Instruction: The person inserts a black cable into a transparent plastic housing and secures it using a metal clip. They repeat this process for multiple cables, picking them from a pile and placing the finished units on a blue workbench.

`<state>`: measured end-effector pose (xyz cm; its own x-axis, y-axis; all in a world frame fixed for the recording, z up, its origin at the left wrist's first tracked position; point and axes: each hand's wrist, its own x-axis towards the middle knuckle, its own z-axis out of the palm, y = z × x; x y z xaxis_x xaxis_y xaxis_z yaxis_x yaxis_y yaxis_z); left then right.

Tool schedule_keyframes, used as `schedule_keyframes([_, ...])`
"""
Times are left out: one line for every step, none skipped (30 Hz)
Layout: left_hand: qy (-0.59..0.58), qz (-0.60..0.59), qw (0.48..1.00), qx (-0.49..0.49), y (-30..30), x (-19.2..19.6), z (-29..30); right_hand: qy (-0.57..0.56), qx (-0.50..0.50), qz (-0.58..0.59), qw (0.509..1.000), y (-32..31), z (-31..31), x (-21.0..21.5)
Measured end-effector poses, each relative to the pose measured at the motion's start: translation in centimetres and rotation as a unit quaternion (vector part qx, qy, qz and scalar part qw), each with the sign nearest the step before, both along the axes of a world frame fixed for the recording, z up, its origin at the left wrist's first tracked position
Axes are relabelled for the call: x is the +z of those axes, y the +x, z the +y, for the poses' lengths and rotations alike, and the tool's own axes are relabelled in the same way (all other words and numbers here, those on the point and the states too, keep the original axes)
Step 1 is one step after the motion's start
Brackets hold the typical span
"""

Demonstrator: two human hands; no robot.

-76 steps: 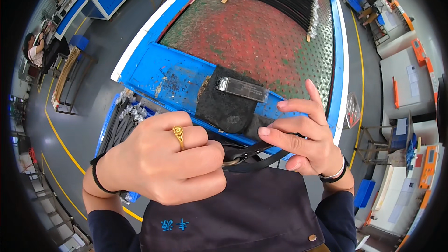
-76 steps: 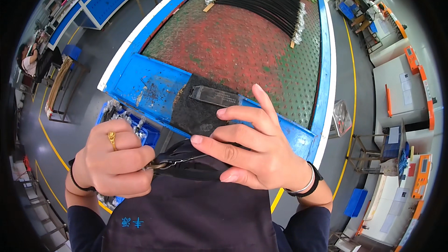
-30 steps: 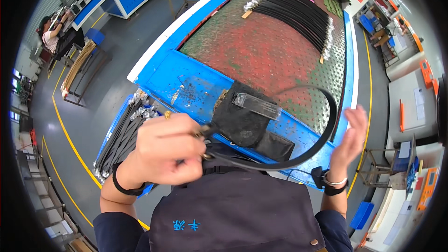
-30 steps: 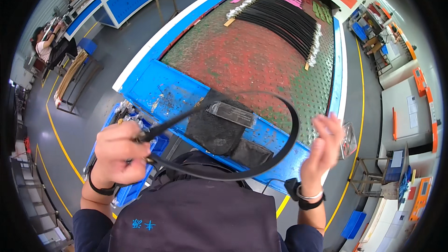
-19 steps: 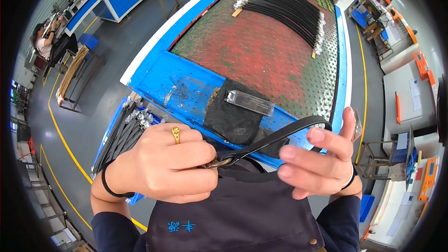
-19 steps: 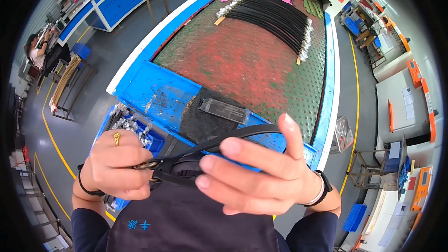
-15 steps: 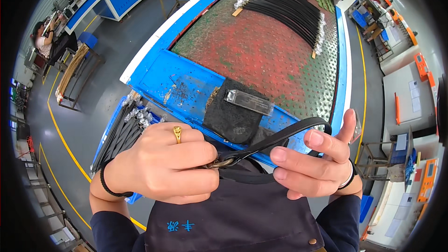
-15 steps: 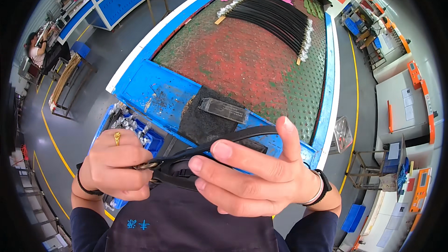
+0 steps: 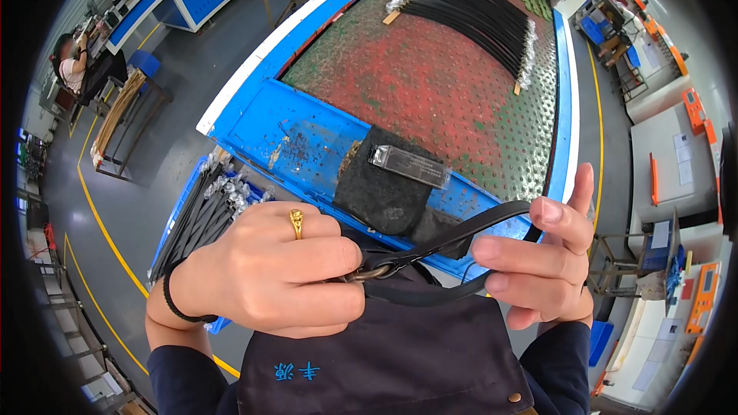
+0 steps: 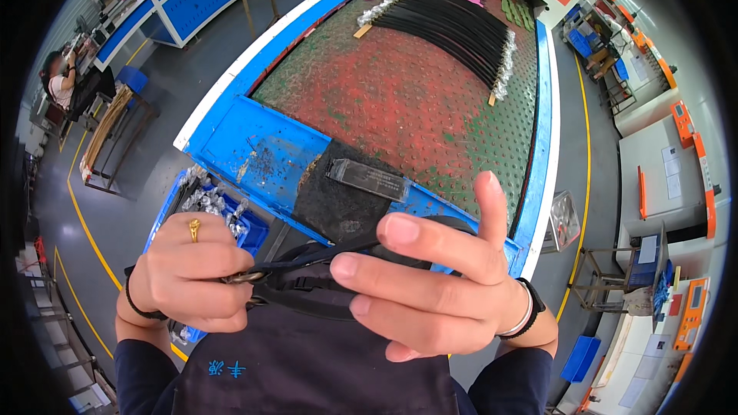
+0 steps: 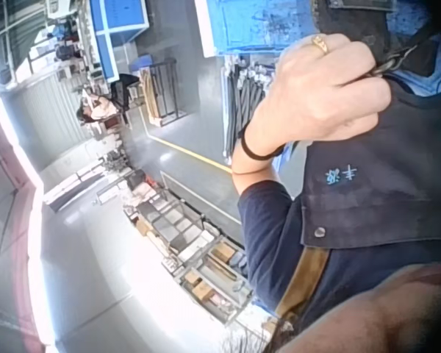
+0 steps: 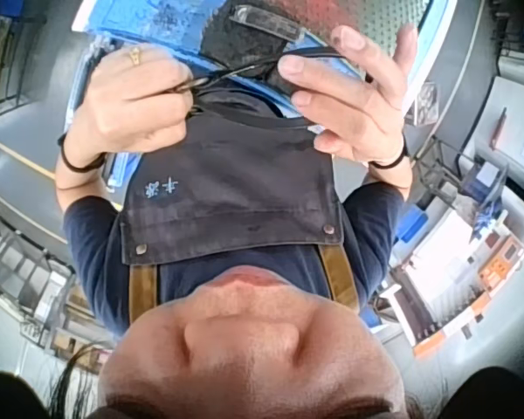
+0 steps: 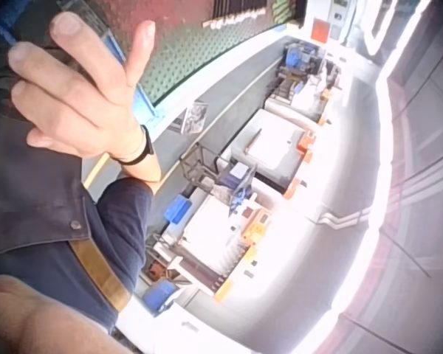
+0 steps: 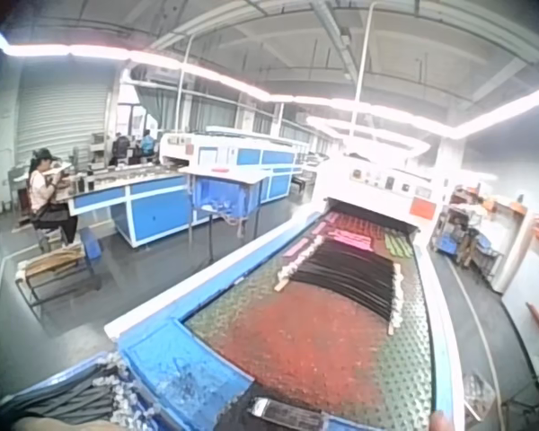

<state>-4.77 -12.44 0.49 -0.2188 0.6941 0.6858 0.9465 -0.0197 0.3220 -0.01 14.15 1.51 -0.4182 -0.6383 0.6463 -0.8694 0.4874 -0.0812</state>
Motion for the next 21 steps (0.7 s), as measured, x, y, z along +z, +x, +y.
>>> schedule_keyframes([-0.001, 0.000, 1.000, -0.001, 0.0, 0.1, 0.0, 0.011, -0.003, -0.001, 1.000, 0.1, 0.1, 0.0])
schedule_keyframes([-0.005, -0.001, 1.000, 0.000, 0.0, 0.1, 0.0, 0.007, 0.005, 0.002, 1.000, 0.0, -0.1, -0.1])
schedule_keyframes([-0.009, -0.001, 1.000, 0.002, 0.0, 0.2, 0.0, 0.003, 0.014, 0.004, 1.000, -0.1, -0.4, -0.3])
schedule_keyframes([-0.009, -0.001, 1.000, 0.001, 0.0, 0.2, 0.1, 0.000, 0.021, 0.006, 1.000, -0.3, -0.6, -0.4])
schedule_keyframes([-0.007, -0.002, 1.000, -0.001, 0.1, 0.1, 0.1, 0.021, 0.021, 0.002, 1.000, -0.3, -0.6, -0.3])
schedule_keyframes([-0.005, -0.002, 1.000, -0.002, 0.1, 0.1, 0.1, 0.043, 0.020, -0.003, 0.999, -0.4, -0.6, -0.1])
schedule_keyframes([-0.013, 0.004, 1.000, -0.001, 0.0, 0.2, 0.1, 0.049, 0.016, -0.015, 0.999, -0.5, -0.5, 0.0])
schedule_keyframes([-0.022, 0.009, 1.000, 0.000, 0.0, 0.3, 0.2, 0.054, 0.013, -0.027, 0.998, -0.6, -0.5, 0.1])
schedule_keyframes([-0.031, 0.015, 0.999, 0.001, 0.0, 0.4, 0.2, 0.044, 0.007, -0.046, 0.998, -0.8, -0.4, 0.2])
schedule_keyframes([-0.033, 0.009, 0.999, 0.005, -0.1, 0.4, 0.2, 0.034, 0.001, -0.065, 0.997, -1.0, -0.3, 0.3])
schedule_keyframes([-0.035, 0.003, 0.999, 0.007, -0.3, 0.3, 0.2, -0.007, -0.039, -0.075, 0.996, -1.4, 0.1, 0.2])
schedule_keyframes([-0.037, -0.003, 0.999, 0.009, -0.5, 0.1, 0.1, -0.049, -0.078, -0.085, 0.992, -1.9, 0.7, 0.0])
schedule_keyframes([-0.047, -0.025, 0.997, 0.061, -0.5, -0.2, -0.2, -0.089, -0.117, -0.095, 0.985, -2.3, 1.4, -0.4])
schedule_keyframes([-0.056, -0.046, 0.992, 0.105, -0.7, -0.7, -0.7, -0.160, -0.163, -0.096, 0.969, -2.3, 2.3, -1.4])
schedule_keyframes([-0.066, -0.067, 0.983, 0.156, -0.7, -1.2, -1.3, -0.230, -0.202, -0.098, 0.947, -2.4, 3.3, -2.8])
schedule_keyframes([-0.016, -0.135, 0.973, 0.188, -0.8, -2.0, -1.7, -0.215, -0.247, -0.099, 0.940, -2.3, 4.5, -4.1])
schedule_keyframes([0.032, -0.203, 0.954, 0.220, -0.8, -2.9, -2.2, -0.201, -0.290, -0.100, 0.930, -2.0, 5.5, -5.8])
schedule_keyframes([0.081, -0.256, 0.929, 0.254, -0.7, -4.0, -2.9, -0.175, -0.305, -0.143, 0.925, -1.4, 6.2, -8.1])
schedule_keyframes([0.132, -0.345, 0.894, 0.253, -0.8, -4.6, -3.7, -0.103, -0.318, -0.176, 0.926, -0.4, 6.5, -10.6])
schedule_keyframes([0.179, -0.431, 0.848, 0.252, -0.6, -5.0, -4.4, -0.031, -0.321, -0.205, 0.924, 0.6, 6.8, -13.1])
schedule_keyframes([0.225, -0.511, 0.792, 0.247, -0.6, -5.5, -4.9, 0.087, -0.314, -0.221, 0.919, 1.6, 6.5, -15.4])
